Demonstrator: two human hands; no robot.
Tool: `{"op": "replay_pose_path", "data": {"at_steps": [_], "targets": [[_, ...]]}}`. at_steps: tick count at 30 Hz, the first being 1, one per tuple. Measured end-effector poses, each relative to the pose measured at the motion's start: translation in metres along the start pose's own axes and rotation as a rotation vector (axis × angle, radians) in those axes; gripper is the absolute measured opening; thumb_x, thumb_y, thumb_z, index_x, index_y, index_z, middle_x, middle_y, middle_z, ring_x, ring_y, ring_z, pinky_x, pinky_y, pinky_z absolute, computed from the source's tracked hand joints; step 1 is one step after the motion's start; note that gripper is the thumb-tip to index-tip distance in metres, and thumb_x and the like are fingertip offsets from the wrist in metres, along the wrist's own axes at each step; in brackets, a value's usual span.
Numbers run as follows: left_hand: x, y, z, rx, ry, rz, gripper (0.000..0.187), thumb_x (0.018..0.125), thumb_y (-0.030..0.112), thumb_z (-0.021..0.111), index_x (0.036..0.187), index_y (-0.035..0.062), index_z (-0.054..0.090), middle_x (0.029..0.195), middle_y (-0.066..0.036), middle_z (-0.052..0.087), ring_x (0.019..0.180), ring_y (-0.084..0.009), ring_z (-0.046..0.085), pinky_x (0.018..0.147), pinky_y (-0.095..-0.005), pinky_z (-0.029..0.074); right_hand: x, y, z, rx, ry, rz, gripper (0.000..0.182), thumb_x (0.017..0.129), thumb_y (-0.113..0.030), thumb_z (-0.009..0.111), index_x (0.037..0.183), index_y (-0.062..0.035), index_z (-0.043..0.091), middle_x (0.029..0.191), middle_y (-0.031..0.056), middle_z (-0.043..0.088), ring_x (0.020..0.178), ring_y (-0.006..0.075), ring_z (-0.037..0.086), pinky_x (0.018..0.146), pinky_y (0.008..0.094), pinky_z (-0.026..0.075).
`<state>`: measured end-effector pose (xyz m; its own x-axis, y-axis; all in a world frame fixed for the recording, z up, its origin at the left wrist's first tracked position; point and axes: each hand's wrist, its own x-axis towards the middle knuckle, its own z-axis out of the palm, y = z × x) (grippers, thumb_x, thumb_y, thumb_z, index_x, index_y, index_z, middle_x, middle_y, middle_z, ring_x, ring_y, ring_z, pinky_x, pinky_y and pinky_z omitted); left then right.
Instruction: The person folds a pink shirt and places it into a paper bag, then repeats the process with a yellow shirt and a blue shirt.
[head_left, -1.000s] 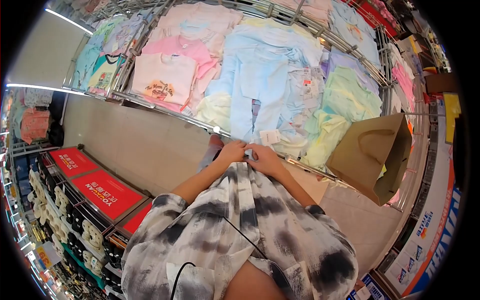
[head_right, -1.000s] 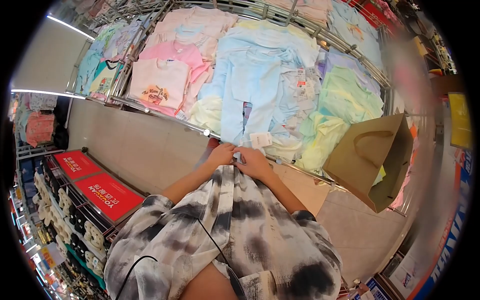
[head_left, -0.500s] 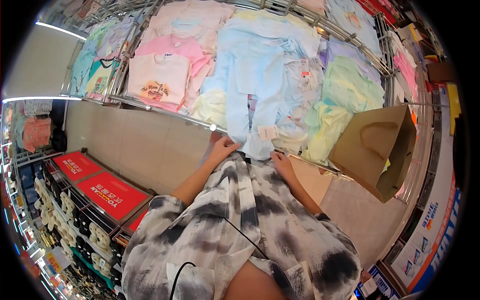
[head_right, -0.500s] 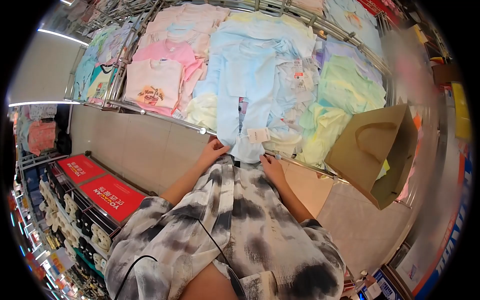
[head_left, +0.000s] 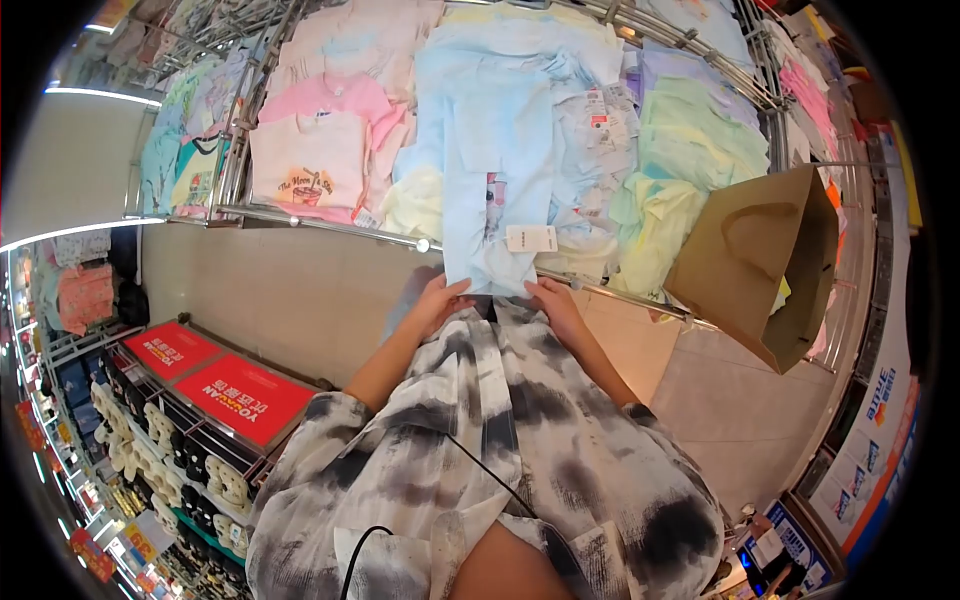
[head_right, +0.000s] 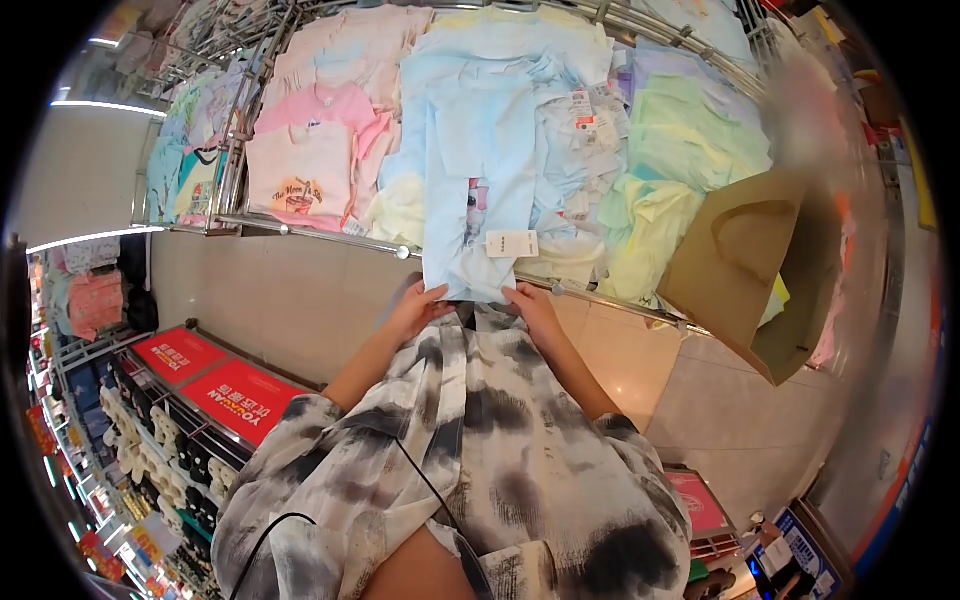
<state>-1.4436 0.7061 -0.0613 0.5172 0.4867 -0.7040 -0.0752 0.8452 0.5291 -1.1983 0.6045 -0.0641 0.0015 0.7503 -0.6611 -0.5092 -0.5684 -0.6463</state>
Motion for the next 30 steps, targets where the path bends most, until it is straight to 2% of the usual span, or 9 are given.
{"op": "replay_pose_path", "data": {"at_steps": [8, 9, 13, 16, 20, 21, 23, 26, 30], "targets": [[-0.005, 0.003, -0.018, 0.143, 0.015, -0.073, 0.045, 0.09, 0.016, 0.062, 0.126, -0.0036, 0.045, 0.114, -0.017, 0.061, 0.099, -0.029, 0.065, 0.085, -0.0388, 0.056, 0.003, 0.021, -0.009, -0.125, 0.123, -0.035, 0.023, 0.087, -0.004, 0.055, 0.107, 0.0007, 0.044, 0.088, 0.0139, 0.061, 0.078, 0.0239, 0.067, 0.066, 0.0291, 0.051], [-0.009, 0.006, -0.014, 0.213, 0.026, -0.084, 0.045, 0.089, 0.016, 0.063, 0.125, -0.0043, 0.044, 0.112, -0.018, 0.062, 0.092, -0.0284, 0.067, 0.08, -0.0386, 0.058, -0.008, 0.008, 0.0, -0.132, 0.147, 0.011, 0.021, 0.084, -0.001, 0.057, 0.098, -0.001, 0.041, 0.09, 0.0161, 0.061, 0.073, 0.0251, 0.066, 0.062, 0.0314, 0.054], [-0.012, 0.004, -0.008, 0.286, 0.132, -0.067, 0.038, 0.089, 0.013, 0.061, 0.118, -0.0017, 0.042, 0.097, -0.019, 0.065, 0.079, -0.0236, 0.069, 0.069, -0.0351, 0.058, 0.01, 0.049, 0.002, 0.053, 0.262, -0.187, 0.03, 0.085, 0.003, 0.058, 0.106, -0.0009, 0.036, 0.09, 0.019, 0.059, 0.073, 0.0308, 0.067, 0.063, 0.0414, 0.059], [-0.019, -0.014, -0.005, 0.497, 0.293, 0.316, 0.038, 0.088, 0.009, 0.059, 0.119, -0.0007, 0.039, 0.091, -0.019, 0.066, 0.068, -0.0206, 0.067, 0.062, -0.0329, 0.055, 0.002, 0.065, 0.006, -0.112, 0.309, -0.32, 0.033, 0.085, 0.002, 0.059, 0.107, -0.0028, 0.035, 0.091, 0.0203, 0.059, 0.066, 0.0306, 0.067, 0.061, 0.0409, 0.059], [-0.039, -0.016, -0.002, 0.584, 0.253, 0.55, 0.04, 0.088, 0.008, 0.057, 0.124, 0.0031, 0.041, 0.081, -0.011, 0.067, 0.063, -0.017, 0.065, 0.061, -0.0303, 0.051, -0.027, 0.067, 0.015, -0.297, 0.27, -0.417, 0.045, 0.085, 0.002, 0.058, 0.123, -0.0067, 0.035, 0.071, 0.0114, 0.059, 0.055, 0.0208, 0.062, 0.051, 0.0339, 0.052], [-0.044, -0.016, -0.002, 0.61, 0.206, 0.572, 0.038, 0.088, 0.008, 0.057, 0.123, 0.0038, 0.045, 0.08, -0.01, 0.066, 0.064, -0.0163, 0.065, 0.061, -0.0299, 0.051, -0.041, 0.062, 0.025, -0.317, 0.283, -0.4, 0.039, 0.087, -0.001, 0.055, 0.124, -0.0073, 0.046, 0.065, 0.0081, 0.059, 0.055, 0.017, 0.06, 0.049, 0.0298, 0.048], [-0.049, -0.015, -0.012, 0.695, 0.019, 0.494, 0.031, 0.088, 0.008, 0.057, 0.118, 0.0051, 0.052, 0.079, -0.008, 0.066, 0.064, -0.0145, 0.064, 0.062, -0.0289, 0.05, -0.066, 0.055, 0.035, -0.389, 0.206, -0.291, 0.027, 0.089, -0.003, 0.052, 0.116, -0.0049, 0.055, 0.068, 0.0078, 0.061, 0.058, 0.0166, 0.061, 0.053, 0.0289, 0.049], [-0.081, -0.009, -0.005, 0.724, 0.005, 0.6, 0.02, 0.088, 0.007, 0.056, 0.107, 0.0053, 0.06, 0.078, -0.007, 0.066, 0.065, -0.0119, 0.062, 0.062, -0.0273, 0.049, -0.084, 0.057, 0.045, -0.371, 0.147, -0.249, 0.021, 0.091, -0.005, 0.049, 0.106, -0.0017, 0.063, 0.073, 0.0076, 0.064, 0.065, 0.016, 0.063, 0.061, 0.027, 0.05], [-0.109, -0.004, -0.009, 0.767, -0.141, 0.552, 0.033, 0.083, -0.004, 0.051, 0.114, 0.0055, 0.059, 0.1, -0.005, 0.066, 0.085, -0.015, 0.064, 0.075, -0.0276, 0.05, -0.103, 0.058, 0.042, -0.327, 0.037, -0.249, 0.023, 0.087, -0.001, 0.05, 0.106, -0.0005, 0.063, 0.084, 0.0061, 0.069, 0.077, 0.0121, 0.065, 0.067, 0.0233, 0.048]]}}
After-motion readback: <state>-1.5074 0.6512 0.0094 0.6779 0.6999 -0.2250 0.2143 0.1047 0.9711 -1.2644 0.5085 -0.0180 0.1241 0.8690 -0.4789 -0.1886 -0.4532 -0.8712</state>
